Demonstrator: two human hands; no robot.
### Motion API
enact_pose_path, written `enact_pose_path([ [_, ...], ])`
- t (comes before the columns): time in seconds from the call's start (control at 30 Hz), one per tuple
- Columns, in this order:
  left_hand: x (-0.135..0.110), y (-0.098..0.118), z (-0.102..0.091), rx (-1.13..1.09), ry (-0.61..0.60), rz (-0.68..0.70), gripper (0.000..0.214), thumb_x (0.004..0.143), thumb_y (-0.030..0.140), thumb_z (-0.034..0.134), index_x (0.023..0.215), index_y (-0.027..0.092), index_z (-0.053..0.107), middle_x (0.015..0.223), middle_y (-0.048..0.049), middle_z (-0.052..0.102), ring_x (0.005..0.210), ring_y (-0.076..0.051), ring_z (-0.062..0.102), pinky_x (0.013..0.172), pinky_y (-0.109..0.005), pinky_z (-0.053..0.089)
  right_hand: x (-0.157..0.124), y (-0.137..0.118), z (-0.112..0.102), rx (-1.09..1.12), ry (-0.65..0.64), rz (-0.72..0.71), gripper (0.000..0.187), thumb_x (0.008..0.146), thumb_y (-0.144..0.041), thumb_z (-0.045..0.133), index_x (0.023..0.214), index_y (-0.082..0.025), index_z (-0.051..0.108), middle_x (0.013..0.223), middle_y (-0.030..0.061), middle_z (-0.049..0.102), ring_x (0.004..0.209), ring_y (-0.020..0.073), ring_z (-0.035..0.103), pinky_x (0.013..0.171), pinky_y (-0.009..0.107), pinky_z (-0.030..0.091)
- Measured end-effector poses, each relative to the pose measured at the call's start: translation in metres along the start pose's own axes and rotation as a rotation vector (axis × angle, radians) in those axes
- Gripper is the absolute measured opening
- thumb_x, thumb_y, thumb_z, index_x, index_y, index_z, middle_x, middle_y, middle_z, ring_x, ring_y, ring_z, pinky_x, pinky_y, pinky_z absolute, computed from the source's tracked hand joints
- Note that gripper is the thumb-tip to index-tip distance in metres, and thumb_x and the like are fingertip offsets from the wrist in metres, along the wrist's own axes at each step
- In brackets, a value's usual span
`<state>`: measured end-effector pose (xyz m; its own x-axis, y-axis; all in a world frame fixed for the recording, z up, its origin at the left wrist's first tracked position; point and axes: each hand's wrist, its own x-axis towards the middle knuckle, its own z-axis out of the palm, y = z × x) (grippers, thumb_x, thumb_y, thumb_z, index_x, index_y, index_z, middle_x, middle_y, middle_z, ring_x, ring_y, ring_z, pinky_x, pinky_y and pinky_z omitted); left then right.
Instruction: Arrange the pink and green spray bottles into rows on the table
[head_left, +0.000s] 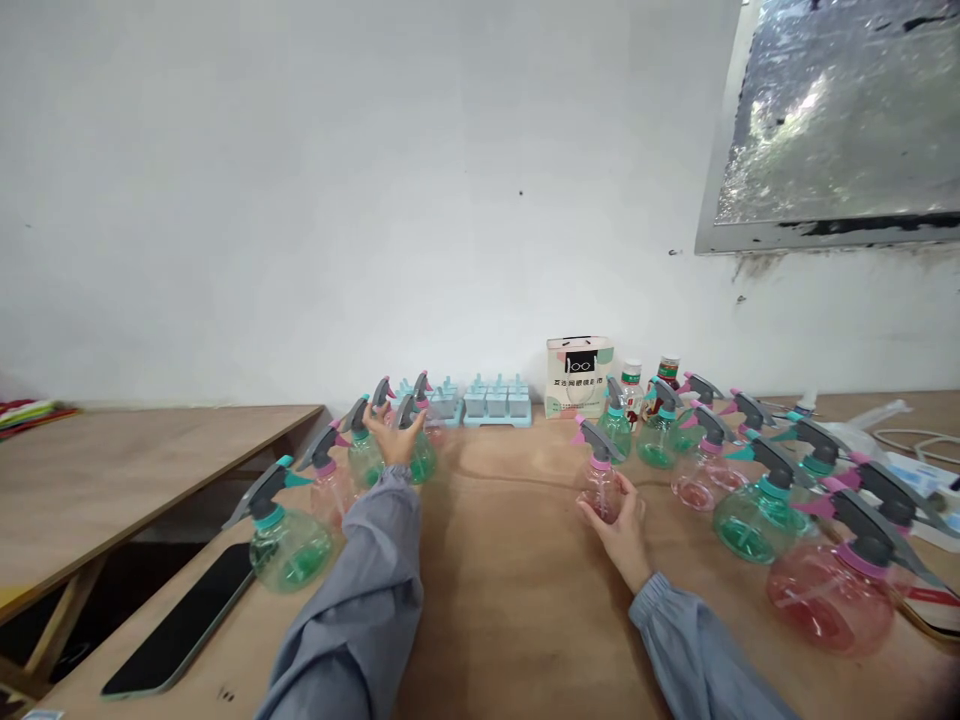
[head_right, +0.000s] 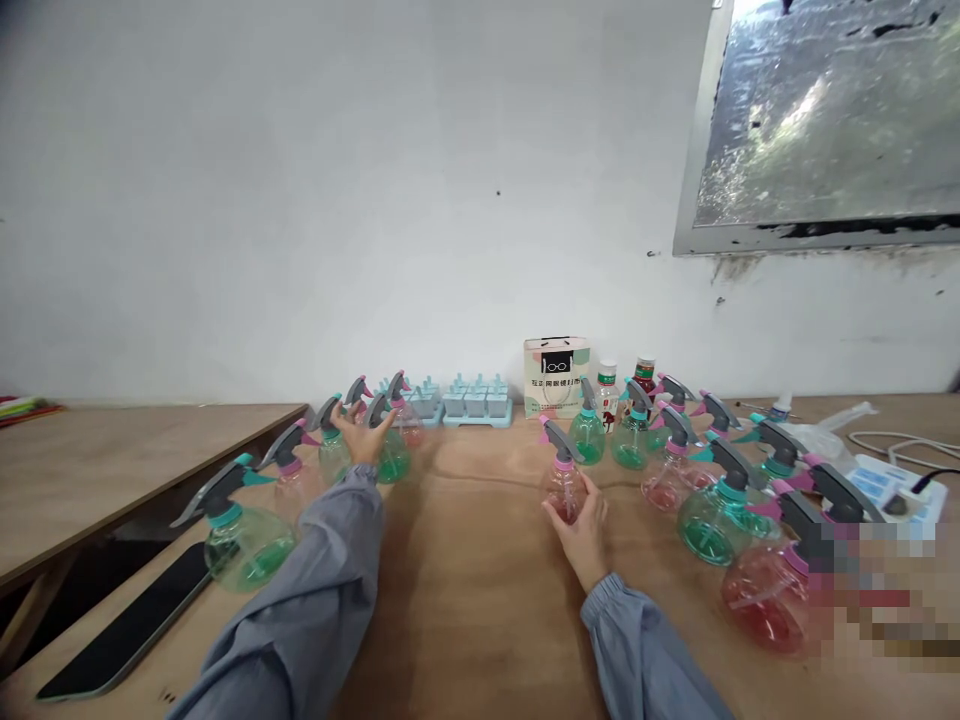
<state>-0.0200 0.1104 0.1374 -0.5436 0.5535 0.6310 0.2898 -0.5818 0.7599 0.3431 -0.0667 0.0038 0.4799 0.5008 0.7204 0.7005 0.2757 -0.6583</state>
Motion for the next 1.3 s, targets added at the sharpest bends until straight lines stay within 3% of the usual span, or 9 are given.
enact_pose_path([
  [0.2,-0.038,0.031,-0.017,-0.012,0.033,0.187,0.087,0.067,0.029,0.083,0.137,0.027,0.031,0.15,-0.0157,0.037,0.143,-0.03,0.037,0.118,-0.052,0.029,-0.003,-0.005,0.003,-0.003,0.004,-0.033,0.085,0.074,-0.074,0.064,0.134,-0.017,0.043,0.12,0.0158,0.056,0.11,0.0325,0.052,0.096,0.052,0.042],
  [0.27,-0.08,0.053,-0.014,-0.086,-0.138,0.194,0.085,0.063,0.037,0.084,0.133,0.025,0.039,0.146,-0.0146,0.042,0.142,-0.033,0.038,0.12,-0.051,0.027,-0.009,-0.014,0.006,-0.005,-0.007,-0.062,0.084,0.074,-0.073,0.065,0.133,-0.017,0.044,0.117,0.0145,0.055,0.109,0.0325,0.052,0.095,0.053,0.043],
  [0.4,-0.181,0.099,0.005,-0.253,-0.756,-0.067,0.104,0.053,0.038,0.091,0.142,0.02,0.039,0.15,-0.0175,0.04,0.145,-0.036,0.034,0.122,-0.051,0.023,-0.036,-0.038,0.016,0.028,-0.116,-0.149,0.072,0.079,-0.064,0.066,0.131,-0.019,0.045,0.111,0.0123,0.054,0.106,0.0316,0.054,0.092,0.053,0.047],
  [0.5,-0.22,0.121,0.015,-0.212,-0.73,-0.205,0.104,0.056,0.035,0.089,0.144,0.02,0.038,0.149,-0.0178,0.041,0.146,-0.036,0.031,0.122,-0.052,0.018,-0.06,-0.049,0.019,0.07,-0.253,-0.25,0.07,0.08,-0.059,0.066,0.134,-0.02,0.044,0.112,0.0128,0.055,0.105,0.0321,0.057,0.09,0.053,0.05],
  [0.63,-0.218,0.121,0.013,-0.269,-0.602,-0.253,0.083,0.064,0.027,0.079,0.14,0.024,0.045,0.147,-0.0137,0.045,0.139,-0.03,0.041,0.118,-0.045,0.028,-0.046,-0.041,0.017,0.088,-0.307,-0.296,0.077,0.081,-0.065,0.061,0.14,-0.02,0.041,0.127,0.0174,0.054,0.118,0.0353,0.054,0.1,0.056,0.044],
  [0.8,-0.201,0.11,0.0,-0.342,-0.617,-0.403,0.068,0.059,0.021,0.073,0.125,0.024,0.059,0.138,-0.0117,0.057,0.111,-0.025,0.062,0.097,-0.039,0.048,0.052,0.001,0.021,-0.02,0.129,0.044,0.082,0.086,-0.073,0.045,0.142,-0.013,0.037,0.135,0.0234,0.049,0.129,0.0361,0.044,0.106,0.058,0.034],
  [0.93,-0.186,0.111,-0.009,-0.319,-0.72,-0.489,0.045,0.057,0.02,0.072,0.102,0.024,0.07,0.114,-0.0105,0.07,0.101,-0.025,0.065,0.09,-0.038,0.05,0.106,0.034,0.033,-0.084,0.096,0.141,0.106,0.072,-0.085,0.049,0.138,-0.003,0.038,0.134,0.0326,0.048,0.128,0.0427,0.044,0.102,0.057,0.035],
  [1.13,-0.171,0.118,-0.023,-0.394,-0.876,-0.65,0.036,0.057,0.02,0.071,0.093,0.025,0.073,0.076,-0.0037,0.071,0.069,-0.02,0.067,0.064,-0.03,0.052,0.113,0.055,0.05,-0.085,0.077,0.177,0.107,0.063,-0.088,0.054,0.132,-0.007,0.043,0.122,0.0295,0.056,0.116,0.0418,0.053,0.095,0.054,0.04],
  [1.3,-0.166,0.125,-0.031,-0.593,-1.001,-0.924,0.055,0.052,0.02,0.067,0.107,0.021,0.072,0.104,-0.0086,0.075,0.064,-0.015,0.068,0.05,-0.021,0.043,0.085,0.051,0.047,-0.098,0.074,0.15,0.104,0.068,-0.088,0.048,0.131,-0.005,0.044,0.121,0.0299,0.055,0.116,0.0422,0.052,0.096,0.057,0.04],
])
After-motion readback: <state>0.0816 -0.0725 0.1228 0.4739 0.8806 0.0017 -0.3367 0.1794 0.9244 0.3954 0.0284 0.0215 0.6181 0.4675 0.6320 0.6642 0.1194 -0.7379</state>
